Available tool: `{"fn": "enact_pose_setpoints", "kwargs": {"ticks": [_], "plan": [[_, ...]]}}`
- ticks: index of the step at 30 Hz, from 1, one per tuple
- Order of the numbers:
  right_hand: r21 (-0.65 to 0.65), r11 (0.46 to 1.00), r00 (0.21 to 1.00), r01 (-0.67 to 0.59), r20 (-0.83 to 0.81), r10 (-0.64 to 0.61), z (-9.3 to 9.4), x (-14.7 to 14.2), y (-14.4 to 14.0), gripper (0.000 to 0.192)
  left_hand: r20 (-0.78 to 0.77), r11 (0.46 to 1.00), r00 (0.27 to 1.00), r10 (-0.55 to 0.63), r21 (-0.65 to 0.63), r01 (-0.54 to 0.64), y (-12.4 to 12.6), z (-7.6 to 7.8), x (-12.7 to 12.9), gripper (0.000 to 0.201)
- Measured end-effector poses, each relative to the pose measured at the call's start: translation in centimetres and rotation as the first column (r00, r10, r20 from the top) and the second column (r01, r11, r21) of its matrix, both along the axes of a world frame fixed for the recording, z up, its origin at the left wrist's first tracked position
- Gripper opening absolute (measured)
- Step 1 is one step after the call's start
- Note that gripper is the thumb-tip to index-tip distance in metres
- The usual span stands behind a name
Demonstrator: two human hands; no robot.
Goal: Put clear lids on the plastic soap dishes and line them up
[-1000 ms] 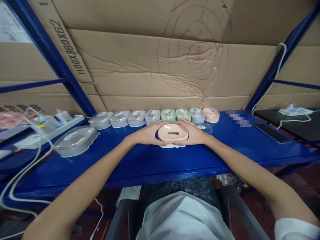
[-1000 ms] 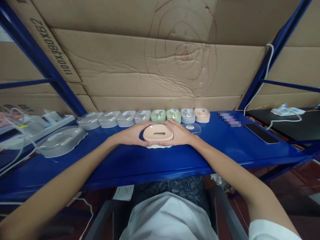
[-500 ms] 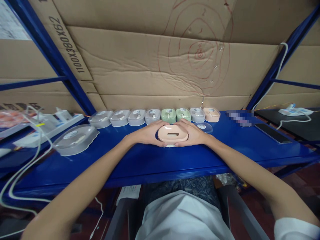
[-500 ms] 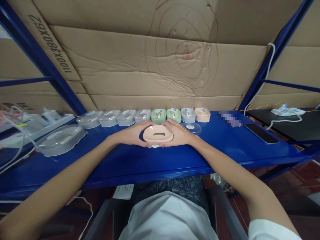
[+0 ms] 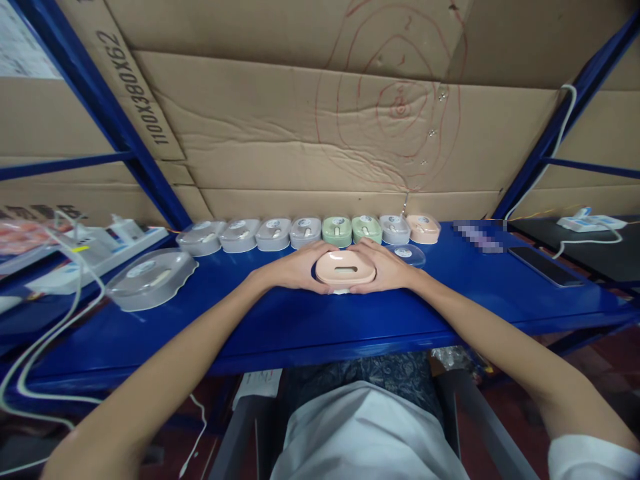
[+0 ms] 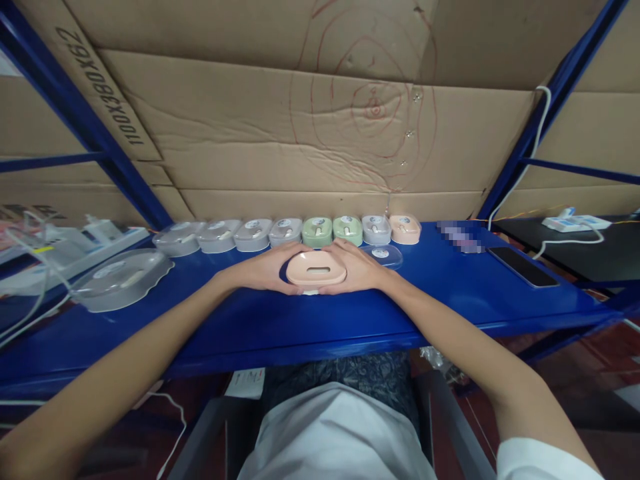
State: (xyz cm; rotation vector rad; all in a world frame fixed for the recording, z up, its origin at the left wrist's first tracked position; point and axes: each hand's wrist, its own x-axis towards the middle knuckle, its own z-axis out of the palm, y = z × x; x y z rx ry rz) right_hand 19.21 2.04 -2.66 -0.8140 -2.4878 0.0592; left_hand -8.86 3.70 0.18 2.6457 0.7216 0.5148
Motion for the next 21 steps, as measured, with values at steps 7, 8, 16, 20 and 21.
{"fn": "enact_pose_setpoints", "kwargs": {"ticks": [7,8,16,20,21], "plan": [[-0.005,1.0,1.0,-0.001,0.03,0.002,0.1,-0.13,-0.12,0.086,-0.03,1.0,1.0,0.008,-0.01,-0.008,0.08,-0.18,0.02,0.079],[-0.01,1.0,1.0,0.002,0.031,-0.002,0.11,-0.13,-0.12,0.086,-0.029,1.0,1.0,0.01,-0.012,-0.01,0.07,-0.18,0.01,0.079],[-0.024,1.0,0.999,0.003,0.04,-0.002,0.03,0.0,0.02,0.087,-0.018,1.0,1.0,0.007,-0.005,-0.007,-0.05,-0.16,0.01,0.079],[-0.015,1.0,0.999,-0.012,0.048,0.013,0.11,-0.04,-0.01,0.085,-0.016,1.0,1.0,0.004,-0.006,-0.005,-0.07,-0.14,0.05,0.079],[-0.013,1.0,0.998,-0.016,0.053,0.017,0.15,-0.06,-0.02,0.084,-0.017,1.0,1.0,0.006,-0.005,-0.007,-0.08,-0.16,0.04,0.079]]}}
